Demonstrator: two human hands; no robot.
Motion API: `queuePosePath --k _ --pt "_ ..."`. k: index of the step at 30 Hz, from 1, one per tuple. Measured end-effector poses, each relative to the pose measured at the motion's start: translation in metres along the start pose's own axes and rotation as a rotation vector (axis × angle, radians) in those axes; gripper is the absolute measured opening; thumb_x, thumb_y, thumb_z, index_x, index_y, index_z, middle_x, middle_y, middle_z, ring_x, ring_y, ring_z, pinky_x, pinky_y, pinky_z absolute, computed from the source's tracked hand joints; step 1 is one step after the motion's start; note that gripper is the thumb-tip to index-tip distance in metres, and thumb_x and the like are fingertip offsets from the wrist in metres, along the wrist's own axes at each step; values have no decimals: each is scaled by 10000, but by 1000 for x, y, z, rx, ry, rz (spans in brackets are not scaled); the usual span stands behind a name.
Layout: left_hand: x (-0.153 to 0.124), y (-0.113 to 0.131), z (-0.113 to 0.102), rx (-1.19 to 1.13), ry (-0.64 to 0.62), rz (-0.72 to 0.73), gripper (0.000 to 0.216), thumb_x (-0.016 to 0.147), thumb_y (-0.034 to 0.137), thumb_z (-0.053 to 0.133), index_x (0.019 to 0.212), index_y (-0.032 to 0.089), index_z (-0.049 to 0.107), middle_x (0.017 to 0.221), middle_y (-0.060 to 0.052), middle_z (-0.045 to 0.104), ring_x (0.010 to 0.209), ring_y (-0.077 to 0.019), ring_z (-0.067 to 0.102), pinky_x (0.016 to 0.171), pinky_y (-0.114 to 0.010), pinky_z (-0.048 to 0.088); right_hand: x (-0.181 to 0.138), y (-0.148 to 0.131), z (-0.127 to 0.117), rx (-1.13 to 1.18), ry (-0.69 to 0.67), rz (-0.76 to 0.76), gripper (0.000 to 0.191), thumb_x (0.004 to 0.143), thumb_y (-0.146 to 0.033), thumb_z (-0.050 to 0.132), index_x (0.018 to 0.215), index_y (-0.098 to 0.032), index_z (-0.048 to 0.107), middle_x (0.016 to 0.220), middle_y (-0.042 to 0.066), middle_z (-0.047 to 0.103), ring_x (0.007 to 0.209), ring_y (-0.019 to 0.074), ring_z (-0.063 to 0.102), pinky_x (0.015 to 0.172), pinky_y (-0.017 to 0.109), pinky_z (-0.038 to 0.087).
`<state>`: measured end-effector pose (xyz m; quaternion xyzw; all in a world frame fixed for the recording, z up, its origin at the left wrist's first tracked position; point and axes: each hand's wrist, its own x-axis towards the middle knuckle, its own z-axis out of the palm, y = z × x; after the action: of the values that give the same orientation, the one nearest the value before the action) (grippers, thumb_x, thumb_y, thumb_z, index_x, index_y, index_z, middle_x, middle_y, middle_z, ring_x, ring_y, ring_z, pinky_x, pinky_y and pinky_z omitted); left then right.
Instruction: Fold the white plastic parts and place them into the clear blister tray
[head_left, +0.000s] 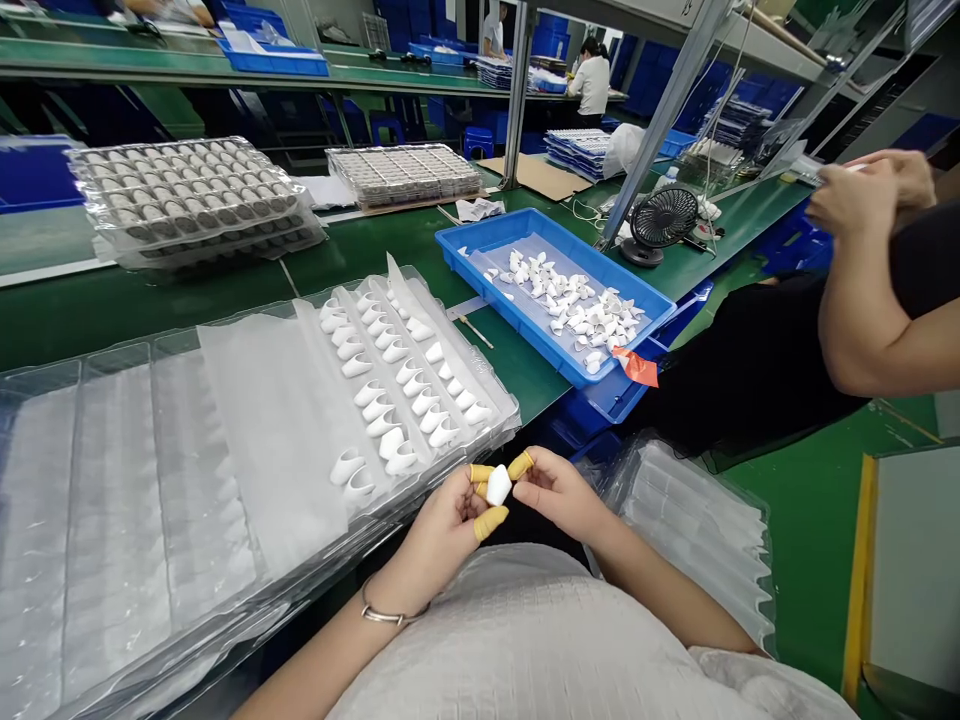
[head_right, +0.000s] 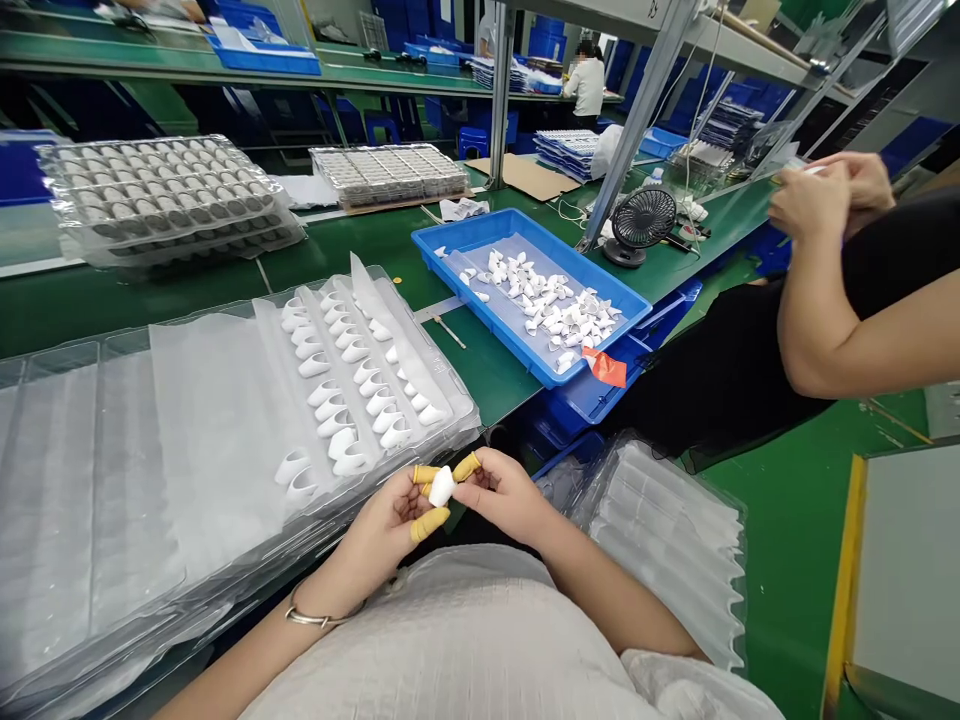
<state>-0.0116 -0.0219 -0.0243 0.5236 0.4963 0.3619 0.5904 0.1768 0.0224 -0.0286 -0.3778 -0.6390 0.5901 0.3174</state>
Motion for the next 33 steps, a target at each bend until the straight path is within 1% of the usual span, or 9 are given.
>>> queuePosePath --k 4,6,11,16,20,23,26,29,33 --pt "-4 6 -1 352 -20 122 207 851 215 553 1055 194 525 903 -22 594 766 -157 544 701 -306 454 -1 -4 13 -259 82 78 442 676 -465 796 681 -187 453 663 -47 426 604 100 364 519 230 268" --pt "-6 7 0 457 9 198 145 846 196 533 989 183 516 871 -23 587 764 -163 554 699 -313 457 0 -6 17 -305 99 81 453 701 -474 770 643 -186 427 631 -49 420 583 95 353 504 234 241" --pt "-9 3 0 602 -1 261 51 854 228 532 868 189 502 777 -8 544 702 -161 529 662 -310 449 7 -3 17 59 85 205 459 906 -535 478 610 -185 461 518 -37 459 481 91 407 483 239 298" --pt "-10 6 -1 600 12 246 132 857 231 513 976 176 521 763 -6 534 685 -165 519 638 -312 444 10 3 6 238 225 295 436 856 -574 542 671 -181 508 527 -41 483 463 85 427 466 221 305" --pt "-8 7 0 636 19 240 106 841 224 524 938 180 532 754 -9 530 684 -168 511 633 -317 428 4 -2 2 174 69 216 414 870 -556 552 710 -174 529 585 -31 510 513 90 460 500 223 345" --pt "-5 5 1 498 14 184 202 840 219 538 1039 191 544 786 -11 541 697 -163 512 657 -318 436 1 -4 3 113 -17 107 347 886 -483 579 738 -171 546 640 -23 534 582 98 495 562 231 385" --pt "-3 6 1 69 -44 66 391 855 296 572 1224 204 480 863 -20 561 715 -148 530 660 -292 455 1 -4 2 92 -9 24 309 915 -444 554 779 -168 588 701 -1 572 635 113 521 586 241 399" --pt "-1 8 1 -238 -111 -73 385 862 414 592 1163 183 526 865 -16 562 644 -109 498 609 -253 437 1 -3 -2 -20 -5 -93 285 926 -408 548 793 -169 629 748 17 571 691 129 526 632 260 406" --pt "0 7 2 -283 -50 -65 402 769 415 698 1057 169 561 794 7 532 620 -97 454 565 -229 399 -2 -1 -7 -123 -8 -166 244 913 -399 571 841 -182 658 805 22 526 748 143 505 687 280 399"
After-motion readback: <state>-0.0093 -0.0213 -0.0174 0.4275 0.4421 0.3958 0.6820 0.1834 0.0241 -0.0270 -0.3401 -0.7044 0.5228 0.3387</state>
